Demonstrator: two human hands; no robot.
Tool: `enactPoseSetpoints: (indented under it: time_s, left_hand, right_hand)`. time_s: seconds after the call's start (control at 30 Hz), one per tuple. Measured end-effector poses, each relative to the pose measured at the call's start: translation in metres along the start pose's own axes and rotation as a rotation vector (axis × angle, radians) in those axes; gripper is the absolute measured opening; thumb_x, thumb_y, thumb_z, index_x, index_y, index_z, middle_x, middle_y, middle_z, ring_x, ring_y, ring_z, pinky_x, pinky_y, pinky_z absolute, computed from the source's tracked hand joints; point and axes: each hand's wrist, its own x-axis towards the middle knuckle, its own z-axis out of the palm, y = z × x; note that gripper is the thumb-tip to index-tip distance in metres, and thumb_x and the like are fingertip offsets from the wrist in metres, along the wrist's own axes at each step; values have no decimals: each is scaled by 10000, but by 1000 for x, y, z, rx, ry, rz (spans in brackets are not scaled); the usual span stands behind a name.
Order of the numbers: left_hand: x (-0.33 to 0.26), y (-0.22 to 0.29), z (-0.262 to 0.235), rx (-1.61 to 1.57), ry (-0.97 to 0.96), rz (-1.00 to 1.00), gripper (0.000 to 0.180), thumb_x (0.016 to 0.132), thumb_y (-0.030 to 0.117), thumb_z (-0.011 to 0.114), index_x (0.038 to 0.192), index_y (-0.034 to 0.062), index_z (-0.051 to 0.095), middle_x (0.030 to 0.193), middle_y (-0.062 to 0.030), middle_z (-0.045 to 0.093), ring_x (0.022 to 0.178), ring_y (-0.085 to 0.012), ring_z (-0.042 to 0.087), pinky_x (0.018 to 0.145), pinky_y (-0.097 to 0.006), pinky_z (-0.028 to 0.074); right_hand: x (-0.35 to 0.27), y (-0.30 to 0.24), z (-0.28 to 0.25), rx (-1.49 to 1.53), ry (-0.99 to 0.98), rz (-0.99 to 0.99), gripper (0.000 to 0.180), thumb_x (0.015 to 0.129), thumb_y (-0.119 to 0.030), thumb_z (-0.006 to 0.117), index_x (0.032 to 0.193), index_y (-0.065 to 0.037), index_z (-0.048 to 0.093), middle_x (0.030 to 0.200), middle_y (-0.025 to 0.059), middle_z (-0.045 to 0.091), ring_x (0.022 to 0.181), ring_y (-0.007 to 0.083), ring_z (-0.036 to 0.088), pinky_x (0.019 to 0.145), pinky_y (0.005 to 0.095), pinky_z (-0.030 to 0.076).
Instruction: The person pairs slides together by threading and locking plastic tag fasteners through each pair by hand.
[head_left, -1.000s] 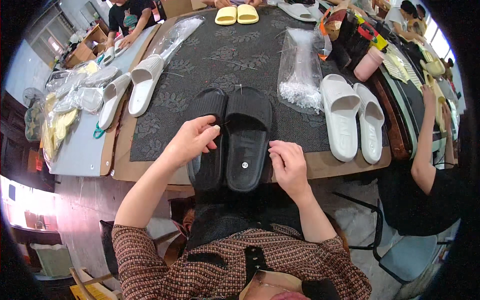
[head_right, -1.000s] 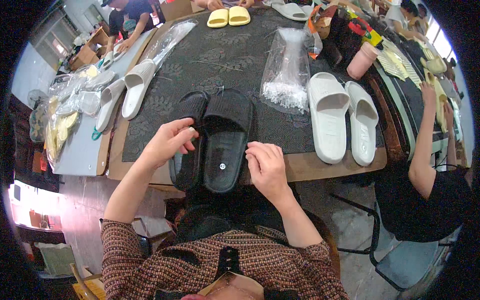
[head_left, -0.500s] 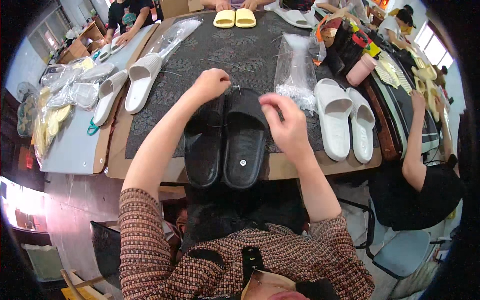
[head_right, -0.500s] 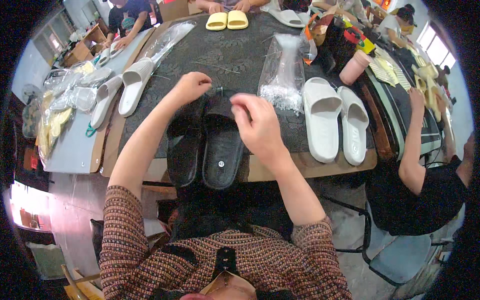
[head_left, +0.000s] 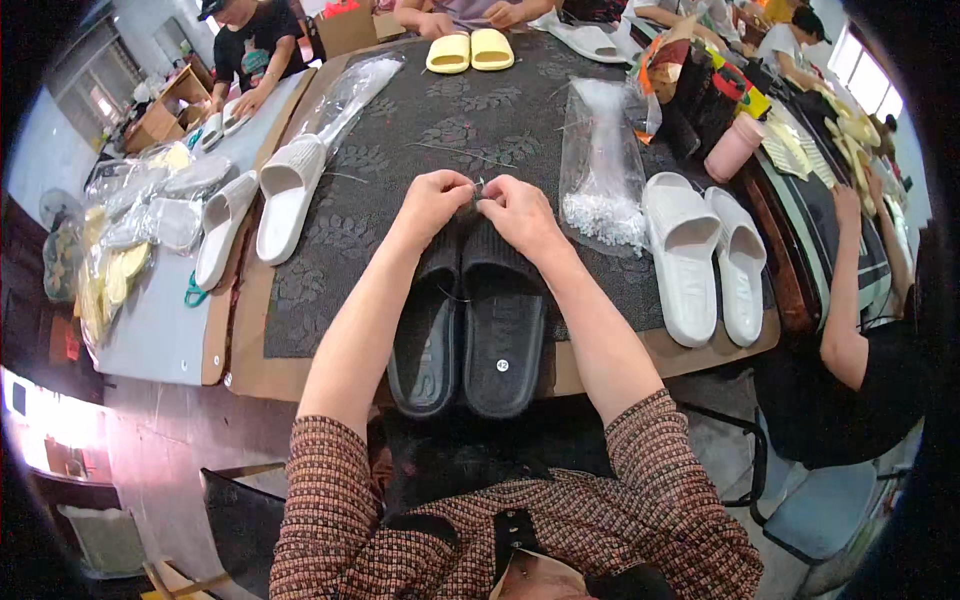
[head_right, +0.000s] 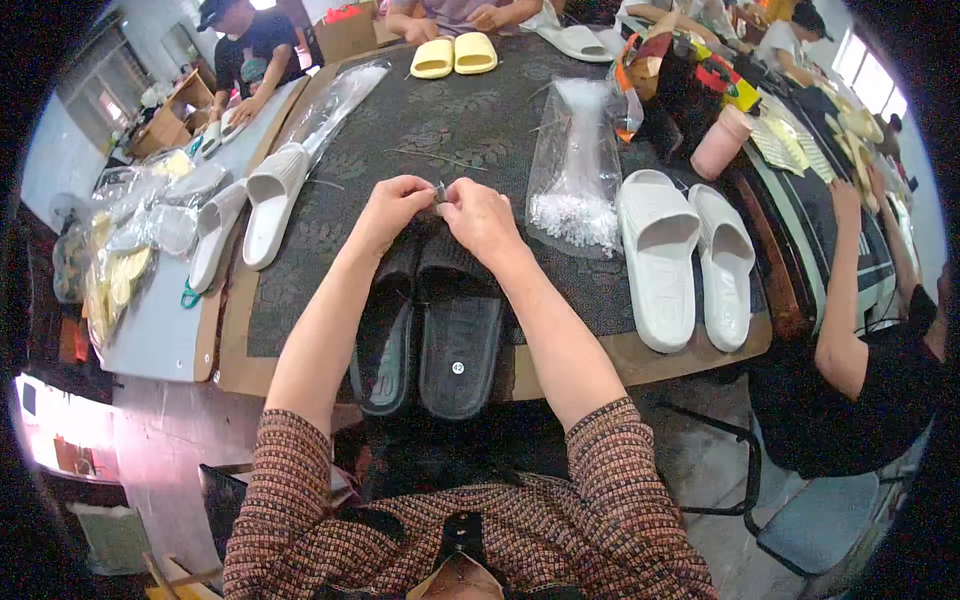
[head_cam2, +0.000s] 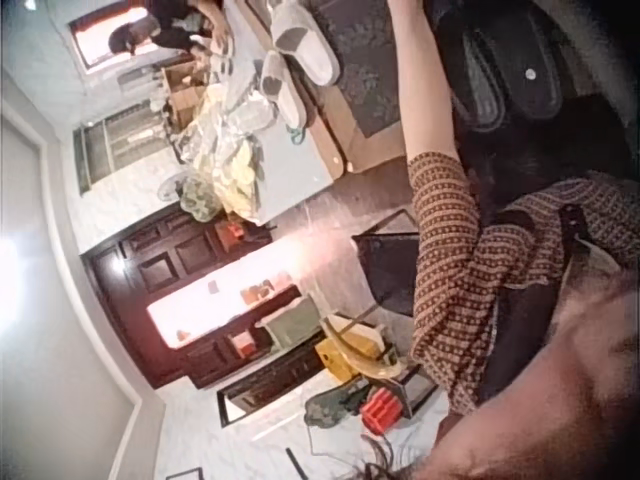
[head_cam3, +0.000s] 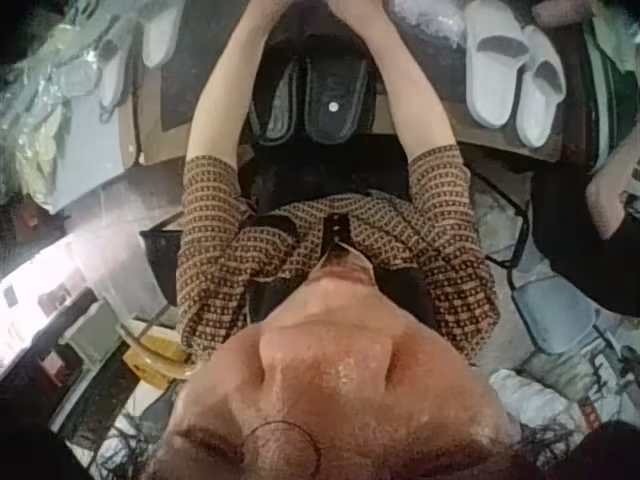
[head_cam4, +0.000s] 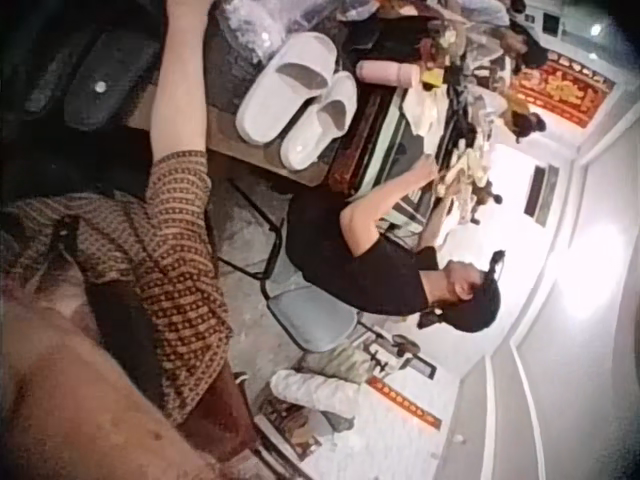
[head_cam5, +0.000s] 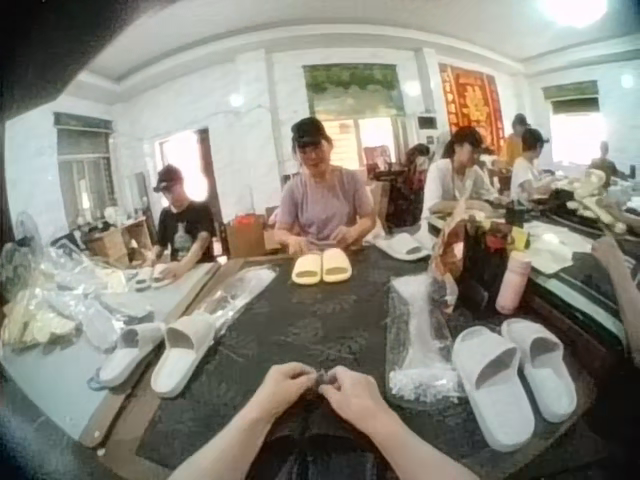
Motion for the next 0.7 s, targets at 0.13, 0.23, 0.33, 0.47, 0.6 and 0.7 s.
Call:
enactPoseSetpoints:
  time_s: [0.13, 0.23, 0.33, 0.47, 0.6, 0.7]
  left_hand:
    - [-8, 11, -8, -202, -51, -65, 154, 820, 124, 632, 916, 8, 664, 791, -17, 639, 711, -84, 563, 651, -220, 441]
    - [-7, 10, -15, -356, -62, -66, 158, 820, 108, 643, 956, 30, 648, 802, -17, 638, 709, -73, 553, 642, -217, 431]
    - [-8, 13, -15, -401, -92, -43, 151, 820, 100, 646, 954, 30, 647, 812, -13, 639, 721, -75, 556, 660, -212, 431]
    - [-12, 19, -12, -400, -143, 1, 117, 813, 76, 655, 917, 24, 645, 790, 22, 607, 706, -39, 525, 626, -180, 415]
    - [-14, 16, -14, -385, -134, -11, 105, 810, 69, 660, 904, 26, 640, 782, 21, 605, 710, -42, 527, 625, -180, 414]
    - [-12, 12, -15, -435, -143, 5, 88, 814, 76, 654, 883, 27, 633, 773, 13, 609, 699, -50, 531, 618, -186, 414]
  right_hand:
    - [-6, -11, -2, 208, 76, 8, 186, 789, -160, 617, 900, -12, 603, 820, 178, 655, 828, 328, 636, 768, 421, 483]
    - [-7, -12, -1, 298, 117, 33, 146, 792, -143, 625, 878, -28, 601, 785, 151, 656, 778, 308, 639, 749, 416, 467]
    - [-10, -10, -1, 173, 195, -144, 110, 798, -141, 630, 851, -49, 599, 738, 117, 649, 725, 293, 633, 723, 397, 439]
    - [-9, -7, 1, 114, 186, -246, 91, 801, -146, 627, 805, -64, 587, 724, 90, 642, 706, 286, 620, 695, 393, 413]
    - [-10, -9, 2, 132, 177, -271, 91, 802, -149, 626, 793, -68, 585, 726, 80, 642, 700, 278, 614, 682, 394, 406]
    - [-12, -9, 1, 98, 172, -274, 89, 800, -151, 628, 805, -73, 584, 733, 68, 639, 710, 259, 610, 702, 383, 397]
